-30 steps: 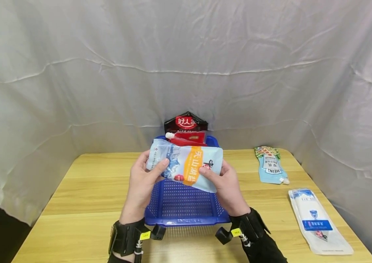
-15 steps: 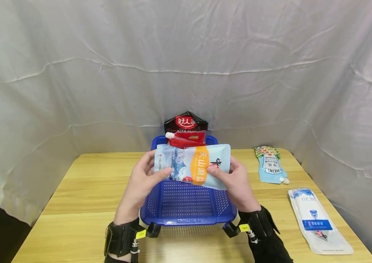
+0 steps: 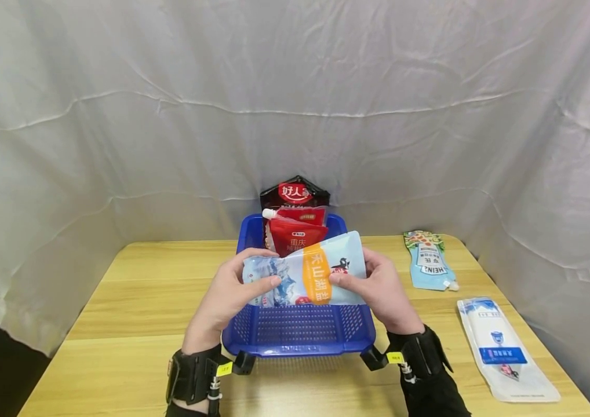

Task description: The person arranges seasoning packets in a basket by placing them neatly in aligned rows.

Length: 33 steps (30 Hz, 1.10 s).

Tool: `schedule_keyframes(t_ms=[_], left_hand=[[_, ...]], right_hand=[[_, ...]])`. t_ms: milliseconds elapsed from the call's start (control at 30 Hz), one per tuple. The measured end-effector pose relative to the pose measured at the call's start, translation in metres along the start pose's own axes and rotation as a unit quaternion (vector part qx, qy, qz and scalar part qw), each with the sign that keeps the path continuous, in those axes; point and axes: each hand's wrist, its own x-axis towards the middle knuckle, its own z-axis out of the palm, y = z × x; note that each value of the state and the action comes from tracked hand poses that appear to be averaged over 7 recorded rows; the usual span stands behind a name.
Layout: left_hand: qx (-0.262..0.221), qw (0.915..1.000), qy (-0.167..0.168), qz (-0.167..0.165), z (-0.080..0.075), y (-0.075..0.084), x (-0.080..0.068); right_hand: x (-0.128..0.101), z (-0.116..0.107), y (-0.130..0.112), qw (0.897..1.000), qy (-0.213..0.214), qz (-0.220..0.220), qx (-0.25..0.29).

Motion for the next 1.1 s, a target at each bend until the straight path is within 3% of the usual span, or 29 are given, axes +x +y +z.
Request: schedule_keyframes(t_ms=[167, 367, 600, 833, 1100], left_hand=[[0.005, 0.9999, 0.011, 0.001, -0.001, -0.001, 0.0], [-0.012, 0.9989, 0.035, 0.028, 0.001, -0.001, -0.002], [-0.042, 0.9942, 0.089, 0.044, 0.004, 0.001, -0.002], [-0.052, 0.9866, 0.144, 0.056, 0.007, 0.003, -0.001], [-0.073, 0.9825, 0.16, 0.06, 0.012, 0.004, 0.0]], right_hand=[[0.0, 0.002, 0.0, 1.0, -0.004, 0.004, 0.004], [0.0, 0.005, 0.001, 1.0, 0.002, 0.013, 0.014], [0.002, 0.012, 0.005, 0.997, 0.021, -0.002, 0.067], [0.002, 0.029, 0.01, 0.982, 0.05, -0.05, 0.177], [0.001, 0.043, 0.014, 0.97, 0.069, -0.073, 0.221]])
